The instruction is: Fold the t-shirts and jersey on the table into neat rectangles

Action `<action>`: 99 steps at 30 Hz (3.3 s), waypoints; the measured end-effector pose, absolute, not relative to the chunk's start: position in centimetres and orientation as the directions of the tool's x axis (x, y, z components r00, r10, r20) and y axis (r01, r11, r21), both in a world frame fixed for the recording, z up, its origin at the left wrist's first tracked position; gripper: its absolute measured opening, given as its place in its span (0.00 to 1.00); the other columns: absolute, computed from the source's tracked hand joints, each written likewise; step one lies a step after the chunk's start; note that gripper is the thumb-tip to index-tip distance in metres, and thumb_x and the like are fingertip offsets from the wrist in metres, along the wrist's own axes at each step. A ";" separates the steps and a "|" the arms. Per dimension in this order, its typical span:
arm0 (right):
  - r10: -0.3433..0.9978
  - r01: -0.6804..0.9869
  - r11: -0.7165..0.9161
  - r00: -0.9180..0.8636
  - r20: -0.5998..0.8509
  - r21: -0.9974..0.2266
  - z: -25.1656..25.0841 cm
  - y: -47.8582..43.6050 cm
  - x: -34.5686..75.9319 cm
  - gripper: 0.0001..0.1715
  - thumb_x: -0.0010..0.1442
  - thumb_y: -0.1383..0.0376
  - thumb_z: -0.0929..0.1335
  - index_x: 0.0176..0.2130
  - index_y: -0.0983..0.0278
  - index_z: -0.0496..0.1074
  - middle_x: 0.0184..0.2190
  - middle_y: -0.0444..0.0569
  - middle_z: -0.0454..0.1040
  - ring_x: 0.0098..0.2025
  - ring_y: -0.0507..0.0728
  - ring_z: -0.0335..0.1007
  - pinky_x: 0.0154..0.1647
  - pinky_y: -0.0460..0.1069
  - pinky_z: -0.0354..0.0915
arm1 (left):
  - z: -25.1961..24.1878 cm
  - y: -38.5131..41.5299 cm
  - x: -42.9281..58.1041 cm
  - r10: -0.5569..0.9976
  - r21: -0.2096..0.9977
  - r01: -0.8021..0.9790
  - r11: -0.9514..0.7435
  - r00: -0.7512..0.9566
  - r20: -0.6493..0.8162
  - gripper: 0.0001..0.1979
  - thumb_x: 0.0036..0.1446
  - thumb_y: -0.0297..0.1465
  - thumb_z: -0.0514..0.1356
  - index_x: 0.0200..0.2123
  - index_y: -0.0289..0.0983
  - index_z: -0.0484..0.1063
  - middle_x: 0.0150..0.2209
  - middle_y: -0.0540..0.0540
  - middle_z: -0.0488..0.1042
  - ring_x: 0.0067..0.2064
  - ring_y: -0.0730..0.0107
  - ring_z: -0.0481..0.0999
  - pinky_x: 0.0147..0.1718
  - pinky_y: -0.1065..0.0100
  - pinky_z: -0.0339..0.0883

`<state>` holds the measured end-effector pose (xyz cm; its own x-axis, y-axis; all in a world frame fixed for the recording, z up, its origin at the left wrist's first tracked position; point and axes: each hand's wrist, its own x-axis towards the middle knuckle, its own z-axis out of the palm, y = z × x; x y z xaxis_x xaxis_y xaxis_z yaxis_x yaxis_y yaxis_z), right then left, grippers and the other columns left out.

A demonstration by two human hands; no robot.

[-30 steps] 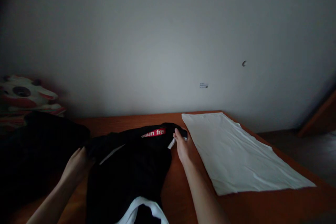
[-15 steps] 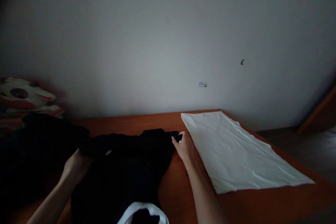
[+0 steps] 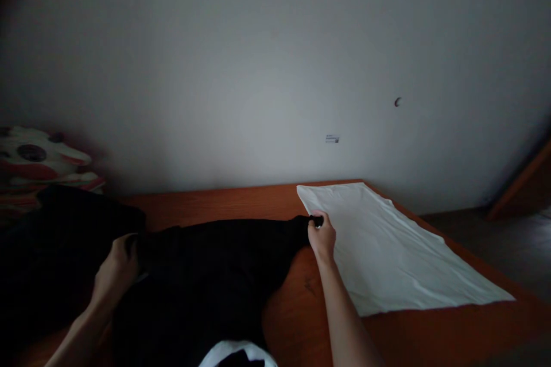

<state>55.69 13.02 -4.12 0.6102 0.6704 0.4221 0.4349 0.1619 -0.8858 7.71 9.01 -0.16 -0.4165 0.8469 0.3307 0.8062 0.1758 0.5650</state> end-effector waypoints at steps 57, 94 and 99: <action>0.808 0.091 -0.401 -0.433 -0.399 -0.911 -1.5 9.4 56.0 0.21 0.46 0.57 0.72 0.40 0.63 0.73 0.17 0.43 0.75 0.19 0.56 0.72 0.23 0.48 0.66 | 1.8 7.6 7.2 0.923 0.964 0.136 0.230 0.283 -0.261 0.16 0.43 0.45 0.64 0.23 0.38 0.77 0.18 0.44 0.76 0.17 0.68 0.70 0.17 0.68 0.64; 0.797 0.875 -0.199 0.407 0.446 -0.442 -5.2 12.3 54.0 0.28 0.61 0.58 0.68 0.58 0.67 0.69 0.36 0.55 0.80 0.39 0.64 0.76 0.39 0.53 0.66 | -0.6 10.2 10.3 0.920 0.600 0.798 0.054 -0.273 0.281 0.23 0.53 0.54 0.52 0.35 0.43 0.73 0.33 0.45 0.79 0.36 0.58 0.80 0.37 0.63 0.70; 0.815 0.880 -0.189 0.388 0.430 -0.436 -5.4 12.4 54.5 0.14 0.63 0.60 0.66 0.44 0.61 0.78 0.34 0.52 0.79 0.37 0.60 0.75 0.38 0.51 0.64 | -0.5 9.6 11.1 0.961 0.476 0.866 0.156 -0.244 0.129 0.24 0.51 0.57 0.57 0.37 0.44 0.71 0.40 0.45 0.82 0.43 0.53 0.81 0.37 0.63 0.69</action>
